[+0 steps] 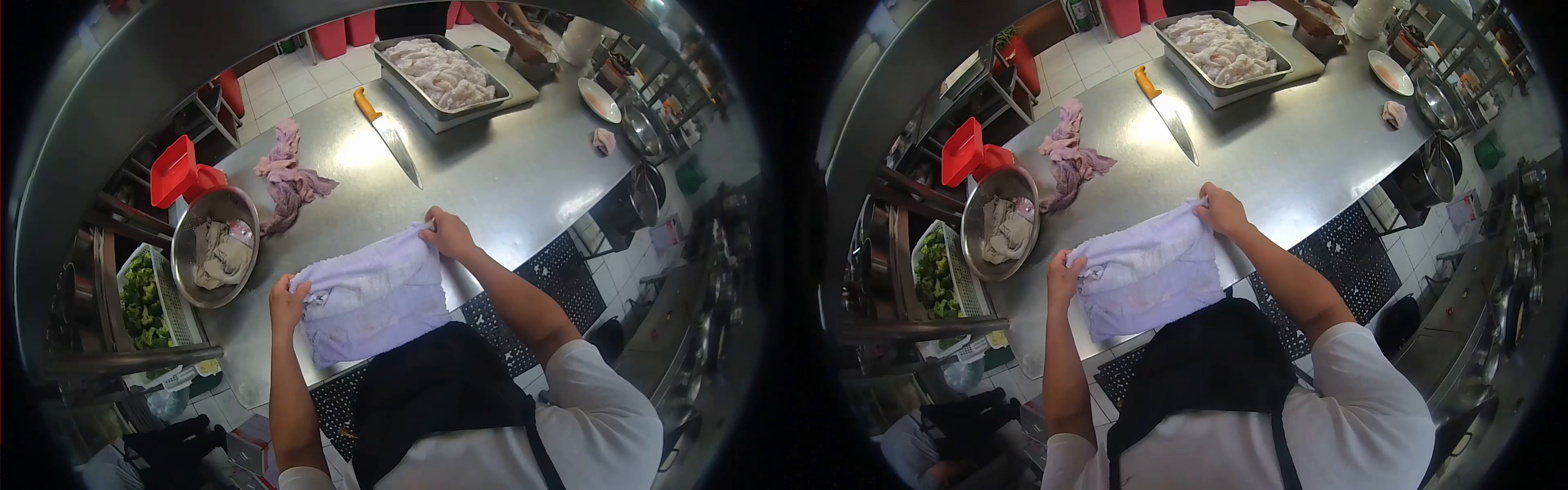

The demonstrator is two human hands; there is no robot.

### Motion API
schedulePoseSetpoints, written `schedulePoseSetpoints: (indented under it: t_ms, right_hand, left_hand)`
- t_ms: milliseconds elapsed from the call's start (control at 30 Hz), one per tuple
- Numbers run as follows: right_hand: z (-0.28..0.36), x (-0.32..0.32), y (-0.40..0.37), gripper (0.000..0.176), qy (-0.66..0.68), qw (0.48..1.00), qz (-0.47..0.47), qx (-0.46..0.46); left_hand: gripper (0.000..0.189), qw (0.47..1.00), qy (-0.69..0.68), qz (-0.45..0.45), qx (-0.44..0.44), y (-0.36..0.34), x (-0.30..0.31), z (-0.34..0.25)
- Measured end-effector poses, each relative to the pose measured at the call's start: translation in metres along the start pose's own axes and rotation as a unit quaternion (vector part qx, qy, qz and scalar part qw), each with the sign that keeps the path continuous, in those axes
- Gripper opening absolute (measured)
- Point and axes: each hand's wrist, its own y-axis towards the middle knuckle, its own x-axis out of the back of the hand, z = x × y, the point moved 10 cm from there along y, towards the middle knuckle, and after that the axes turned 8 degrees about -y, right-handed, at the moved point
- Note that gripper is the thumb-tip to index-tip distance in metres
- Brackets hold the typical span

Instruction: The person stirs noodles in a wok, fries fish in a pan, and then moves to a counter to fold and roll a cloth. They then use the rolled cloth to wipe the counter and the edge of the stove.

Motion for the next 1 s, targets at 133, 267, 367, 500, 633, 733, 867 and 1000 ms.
schedulePoseSetpoints:
  t_ms: [133, 267, 367, 500, 633, 733, 867, 1000]
  right_hand:
    - [0.005, -0.014, 0.008, 0.029, -0.022, 0.997, 0.020, 0.067]
    - [0.032, 0.051, -0.007, 0.025, 0.162, 0.959, 0.134, 0.188]
    - [0.088, 0.188, -0.046, 0.020, 0.265, 0.935, 0.059, 0.229]
    - [0.150, 0.264, -0.060, 0.025, 0.134, 0.959, 0.072, 0.237]
    - [0.163, 0.313, -0.071, 0.017, 0.098, 0.927, 0.015, 0.361]
    - [0.143, 0.323, -0.064, 0.017, 0.194, 0.921, 0.024, 0.338]
    - [0.128, 0.313, -0.053, 0.021, 0.378, 0.858, 0.032, 0.347]
    - [0.115, 0.311, -0.038, 0.025, 0.458, 0.833, -0.031, 0.310]
  left_hand:
    - [0.022, 0.999, -0.041, 0.030, 0.014, 0.004, -0.008, -0.003]
    - [0.019, 0.987, -0.158, 0.024, -0.011, -0.015, 0.053, -0.092]
    - [0.025, 0.965, -0.213, -0.021, -0.152, -0.054, 0.129, -0.191]
    - [0.031, 0.965, -0.199, -0.025, -0.168, -0.042, 0.162, -0.233]
    - [0.032, 0.902, -0.366, 0.033, -0.226, -0.055, 0.148, -0.256]
    - [0.031, 0.837, -0.509, 0.025, -0.200, -0.055, 0.136, -0.252]
    - [0.024, 0.788, -0.587, 0.041, -0.179, -0.056, 0.120, -0.252]
    - [0.012, 0.893, -0.410, -0.029, -0.181, -0.053, 0.116, -0.244]
